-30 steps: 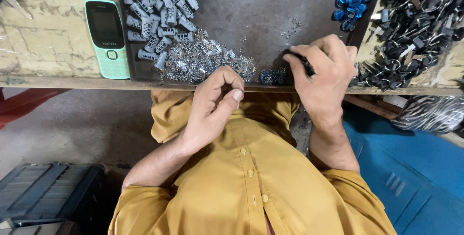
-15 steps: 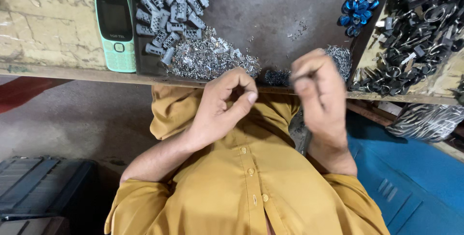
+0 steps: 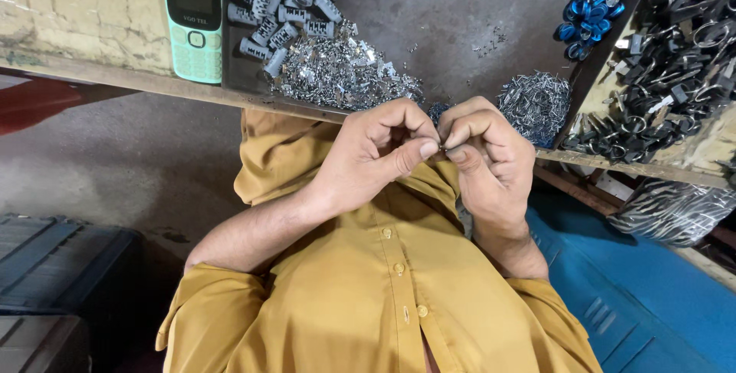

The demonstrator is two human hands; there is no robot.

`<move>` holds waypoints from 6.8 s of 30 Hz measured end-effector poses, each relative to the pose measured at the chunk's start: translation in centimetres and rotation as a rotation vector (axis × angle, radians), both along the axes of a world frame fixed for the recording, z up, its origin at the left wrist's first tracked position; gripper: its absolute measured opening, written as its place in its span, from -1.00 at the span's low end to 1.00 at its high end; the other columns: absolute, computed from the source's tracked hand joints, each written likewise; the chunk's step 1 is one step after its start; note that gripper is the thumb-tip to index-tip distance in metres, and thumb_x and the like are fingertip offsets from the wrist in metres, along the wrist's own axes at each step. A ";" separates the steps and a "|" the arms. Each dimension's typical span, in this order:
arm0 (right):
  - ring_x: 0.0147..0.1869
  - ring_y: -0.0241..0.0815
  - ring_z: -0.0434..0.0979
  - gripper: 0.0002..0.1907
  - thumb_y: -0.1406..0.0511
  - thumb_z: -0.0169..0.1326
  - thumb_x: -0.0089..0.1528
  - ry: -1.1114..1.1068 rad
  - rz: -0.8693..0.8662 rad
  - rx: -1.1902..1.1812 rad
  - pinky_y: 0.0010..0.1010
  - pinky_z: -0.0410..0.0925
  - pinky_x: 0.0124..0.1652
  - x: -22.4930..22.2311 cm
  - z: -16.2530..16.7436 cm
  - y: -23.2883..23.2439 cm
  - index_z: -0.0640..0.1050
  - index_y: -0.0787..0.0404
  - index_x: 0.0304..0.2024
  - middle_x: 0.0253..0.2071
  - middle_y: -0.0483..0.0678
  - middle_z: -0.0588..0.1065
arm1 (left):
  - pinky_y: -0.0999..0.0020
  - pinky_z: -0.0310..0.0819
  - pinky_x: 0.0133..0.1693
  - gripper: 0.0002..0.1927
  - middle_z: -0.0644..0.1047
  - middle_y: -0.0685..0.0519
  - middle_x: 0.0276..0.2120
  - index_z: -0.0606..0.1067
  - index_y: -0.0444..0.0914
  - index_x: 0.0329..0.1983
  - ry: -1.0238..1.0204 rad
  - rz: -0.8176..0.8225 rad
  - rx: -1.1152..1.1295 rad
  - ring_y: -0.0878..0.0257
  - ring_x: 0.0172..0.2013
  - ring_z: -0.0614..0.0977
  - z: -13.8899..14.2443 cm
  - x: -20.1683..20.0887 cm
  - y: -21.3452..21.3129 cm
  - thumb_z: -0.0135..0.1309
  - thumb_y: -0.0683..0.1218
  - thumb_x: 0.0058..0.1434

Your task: The person sits at a workbench assembling small lock cylinder components by hand. They pick up tiny metal pins and springs from piles on a tray, insert them into lock plugs held in their fingers, press blue caps onto the plugs, and place finished plugs back on the tray, repeating the cycle.

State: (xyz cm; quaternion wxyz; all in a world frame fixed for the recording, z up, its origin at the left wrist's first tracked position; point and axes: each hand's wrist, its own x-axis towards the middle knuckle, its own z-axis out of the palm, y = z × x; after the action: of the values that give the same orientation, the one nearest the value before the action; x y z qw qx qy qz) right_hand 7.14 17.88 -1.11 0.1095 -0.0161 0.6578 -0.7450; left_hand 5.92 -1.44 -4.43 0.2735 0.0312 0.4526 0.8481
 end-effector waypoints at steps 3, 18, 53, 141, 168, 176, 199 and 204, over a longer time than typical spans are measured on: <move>-0.10 -0.33 0.39 -0.84 0.35 0.15 0.44 -0.019 0.005 0.004 -0.56 0.31 -0.03 0.0 0.0 0.2 0.46 0.34 -0.11 -0.14 -0.01 0.43 | 0.57 0.32 -0.38 -0.83 0.46 0.19 -0.34 0.45 -0.32 -0.11 -0.014 -0.003 0.014 0.53 -0.40 0.41 -0.1 0.0 0.0 0.11 -0.10 0.46; -0.04 -0.29 0.47 -0.86 0.41 0.21 0.29 0.046 -0.036 0.314 -0.49 0.36 -0.02 -0.9 0.6 0.0 0.53 0.35 -0.15 -0.07 0.01 0.47 | 0.56 0.32 -0.25 -0.91 0.41 0.19 -0.30 0.41 -0.31 -0.11 0.193 0.040 -0.152 0.50 -0.29 0.37 -0.4 -0.5 0.1 0.06 -0.18 0.50; -0.15 -0.11 0.44 -0.86 0.43 0.07 0.40 0.494 -0.080 0.636 -0.37 0.35 -0.18 1.9 -1.0 1.4 0.36 0.28 -0.07 -0.15 0.09 0.44 | 0.61 0.14 -0.46 -0.87 0.37 0.23 -0.38 0.39 -0.21 -0.21 -0.342 -0.001 0.152 0.52 -0.46 0.34 1.2 0.5 3.9 0.00 -0.12 0.49; 0.02 -0.21 0.62 -0.68 0.62 0.20 0.28 0.252 -0.026 0.232 -0.49 0.49 -0.02 -1.8 0.2 -5.3 0.52 0.29 0.03 -0.02 0.12 0.57 | 0.54 0.16 -0.40 -0.89 0.36 0.19 -0.37 0.38 -0.28 -0.14 -0.114 0.083 0.320 0.48 -0.42 0.31 0.9 -0.3 -5.1 0.06 -0.15 0.48; -0.32 -0.22 0.53 -0.79 0.55 0.10 0.31 0.406 0.126 0.501 -0.52 0.36 -0.33 -2.5 1.0 -0.8 0.62 0.31 -0.03 -0.22 0.06 0.57 | 0.54 0.27 -0.27 -0.90 0.40 0.20 -0.29 0.40 -0.29 -0.17 0.002 0.004 0.042 0.49 -0.32 0.36 0.9 -1.3 -2.3 0.10 -0.25 0.42; -0.27 -0.16 0.58 -0.81 0.52 0.13 0.32 0.434 0.163 0.470 -0.47 0.42 -0.29 -2.8 1.1 -0.8 0.62 0.31 -0.02 -0.23 0.04 0.57 | 0.57 0.14 -0.40 -0.89 0.40 0.20 -0.39 0.43 -0.29 -0.22 -0.233 -0.068 0.163 0.51 -0.43 0.31 1.0 -1.7 -2.7 0.15 -0.27 0.32; -0.21 -0.14 0.63 -0.72 0.55 0.25 0.21 0.429 0.109 0.651 -0.47 0.44 -0.26 -2.2 1.4 -1.2 0.63 0.32 -0.02 -0.20 0.06 0.59 | 0.41 0.60 -0.34 -0.90 0.58 0.00 -0.23 0.54 -0.37 -0.17 0.456 0.232 -0.643 0.31 -0.32 0.66 3.2 -0.3 -1.6 0.16 -0.35 0.28; -0.30 -0.16 0.61 -0.67 0.41 0.40 0.13 0.382 0.078 0.574 -0.44 0.43 -0.26 -2.0 0.6 -0.7 0.62 0.33 -0.08 -0.28 0.03 0.58 | 0.37 0.63 -0.17 -0.82 0.54 -0.11 -0.13 0.51 -0.40 -0.12 0.706 0.208 -0.645 0.16 -0.20 0.66 3.5 -1.2 -1.9 0.14 -0.41 0.23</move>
State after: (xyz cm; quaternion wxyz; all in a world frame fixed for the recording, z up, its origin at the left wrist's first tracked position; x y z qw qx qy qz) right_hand 5.09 17.13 -0.46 0.0129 -0.1487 0.8480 -0.5085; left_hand 4.72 -3.30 -0.88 0.0128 0.1852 0.7582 0.6251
